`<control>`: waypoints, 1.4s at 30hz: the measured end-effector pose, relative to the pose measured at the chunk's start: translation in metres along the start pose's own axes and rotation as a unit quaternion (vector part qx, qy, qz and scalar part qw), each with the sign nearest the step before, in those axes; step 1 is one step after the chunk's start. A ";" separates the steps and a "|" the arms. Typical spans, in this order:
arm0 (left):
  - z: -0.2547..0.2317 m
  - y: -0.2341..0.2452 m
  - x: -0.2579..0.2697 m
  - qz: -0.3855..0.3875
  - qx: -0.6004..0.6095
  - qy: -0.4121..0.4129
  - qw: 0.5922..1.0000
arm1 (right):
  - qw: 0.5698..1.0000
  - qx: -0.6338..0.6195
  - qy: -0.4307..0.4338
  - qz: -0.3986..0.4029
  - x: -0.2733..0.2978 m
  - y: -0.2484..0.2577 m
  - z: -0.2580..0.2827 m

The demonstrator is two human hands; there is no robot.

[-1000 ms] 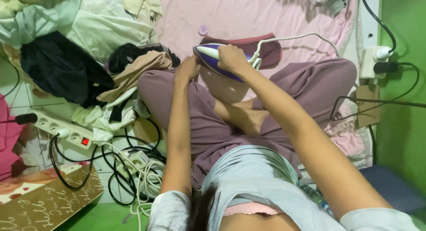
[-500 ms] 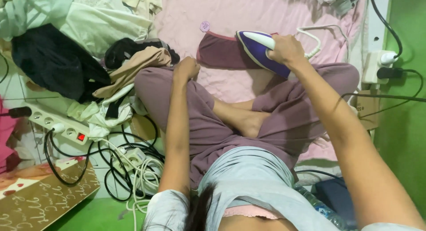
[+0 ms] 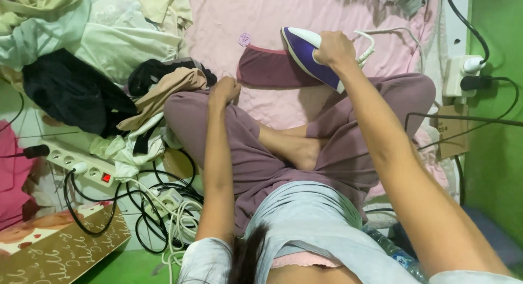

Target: A person irons a maroon camisole and then a white garment while sitting on the floor surrounded by piles of laundry.

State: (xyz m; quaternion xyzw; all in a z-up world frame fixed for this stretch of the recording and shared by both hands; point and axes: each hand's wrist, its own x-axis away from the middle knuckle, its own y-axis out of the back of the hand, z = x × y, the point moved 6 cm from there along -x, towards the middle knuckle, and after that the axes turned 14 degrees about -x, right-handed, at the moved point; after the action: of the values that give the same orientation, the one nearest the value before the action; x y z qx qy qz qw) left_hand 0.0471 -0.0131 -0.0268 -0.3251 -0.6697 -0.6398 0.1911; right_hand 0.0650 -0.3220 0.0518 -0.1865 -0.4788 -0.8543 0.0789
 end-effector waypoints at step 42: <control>-0.192 0.135 -0.013 0.080 0.093 -0.224 0.967 | 0.957 -0.139 -0.208 -0.150 0.005 0.081 -0.153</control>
State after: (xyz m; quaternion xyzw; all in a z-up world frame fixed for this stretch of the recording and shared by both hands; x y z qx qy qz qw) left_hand 0.1171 -0.2081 0.0838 -0.4937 -0.7236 -0.4682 0.1157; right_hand 0.0487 -0.4945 0.0448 -0.2948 -0.3839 -0.8567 -0.1783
